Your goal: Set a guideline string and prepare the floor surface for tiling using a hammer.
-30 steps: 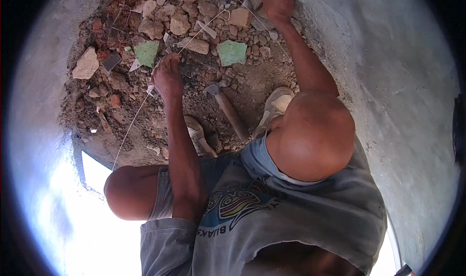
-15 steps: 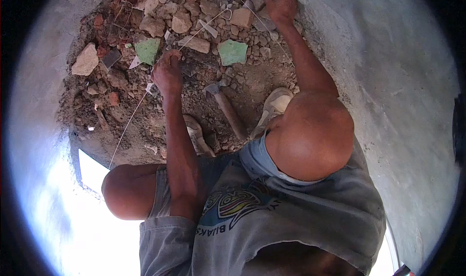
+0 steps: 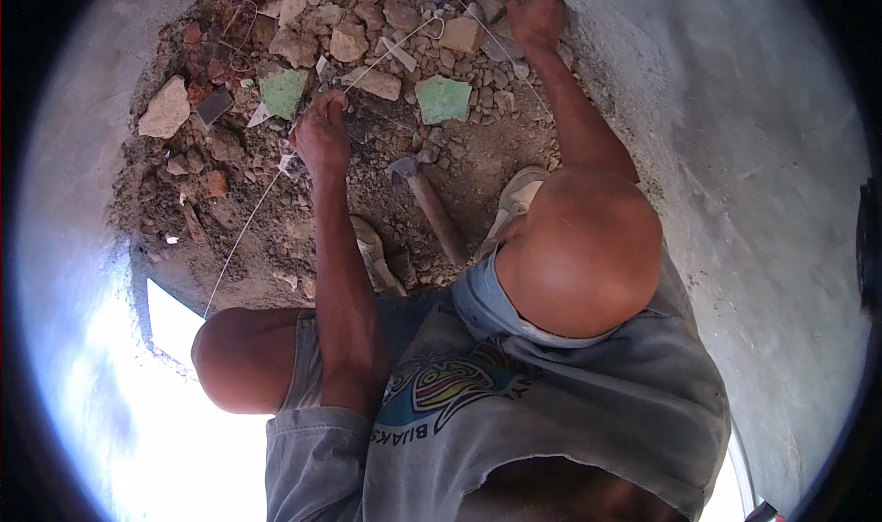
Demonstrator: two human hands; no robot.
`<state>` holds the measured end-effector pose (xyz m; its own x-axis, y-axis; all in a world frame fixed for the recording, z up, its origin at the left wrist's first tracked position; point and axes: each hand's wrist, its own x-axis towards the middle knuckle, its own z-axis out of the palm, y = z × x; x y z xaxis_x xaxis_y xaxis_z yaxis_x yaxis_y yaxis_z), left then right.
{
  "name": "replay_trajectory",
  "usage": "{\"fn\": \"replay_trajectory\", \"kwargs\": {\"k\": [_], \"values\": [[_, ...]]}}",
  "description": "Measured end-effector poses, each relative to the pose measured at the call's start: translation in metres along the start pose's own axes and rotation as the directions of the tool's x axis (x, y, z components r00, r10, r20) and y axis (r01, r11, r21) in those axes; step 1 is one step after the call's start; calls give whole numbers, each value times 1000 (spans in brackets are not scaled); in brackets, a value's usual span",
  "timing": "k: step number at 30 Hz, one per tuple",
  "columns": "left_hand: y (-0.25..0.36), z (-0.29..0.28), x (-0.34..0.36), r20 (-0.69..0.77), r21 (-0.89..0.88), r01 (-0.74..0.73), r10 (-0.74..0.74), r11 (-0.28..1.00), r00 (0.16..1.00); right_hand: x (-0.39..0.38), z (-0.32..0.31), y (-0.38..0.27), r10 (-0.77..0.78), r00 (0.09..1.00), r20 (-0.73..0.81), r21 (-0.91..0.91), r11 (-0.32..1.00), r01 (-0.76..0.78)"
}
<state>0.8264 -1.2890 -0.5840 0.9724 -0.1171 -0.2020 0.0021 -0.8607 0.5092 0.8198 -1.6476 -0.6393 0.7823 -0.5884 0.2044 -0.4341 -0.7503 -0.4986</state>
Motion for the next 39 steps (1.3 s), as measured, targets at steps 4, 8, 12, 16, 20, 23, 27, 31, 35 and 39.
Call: {"fn": "replay_trajectory", "kwargs": {"k": [4,8,12,16,20,23,27,31,35,39], "values": [[-2,1,0,65,-25,51,-50,998,997,-3,-13,-3,141,983,117,-30,990,-138],[-1,5,-4,63,-19,48,-47,999,997,-6,-22,-1,173,967,185,-19,985,-173],[2,5,-11,17,-50,38,-38,998,999,-9,-21,5,201,951,236,20,977,-212],[4,-2,-14,-37,0,16,-16,1000,999,-11,-17,11,175,964,201,76,978,-194],[2,-5,-11,-39,-22,2,-3,1000,999,-15,-18,12,136,970,204,218,959,-180],[0,-4,-9,-16,-3,28,-28,1000,999,-19,-24,10,80,976,203,216,968,-125],[0,-2,-9,11,-28,48,-48,998,999,-23,-34,4,-46,974,221,216,976,-3],[3,-4,-7,73,-13,101,-100,995,992,-27,-45,-6,-64,949,307,-10,997,71],[11,-4,1,188,-121,101,-77,987,979,-27,-54,-13,-71,925,372,-136,982,130],[22,1,17,163,-122,-104,124,987,979,-26,-56,-11,-101,924,368,-247,948,202]]}}
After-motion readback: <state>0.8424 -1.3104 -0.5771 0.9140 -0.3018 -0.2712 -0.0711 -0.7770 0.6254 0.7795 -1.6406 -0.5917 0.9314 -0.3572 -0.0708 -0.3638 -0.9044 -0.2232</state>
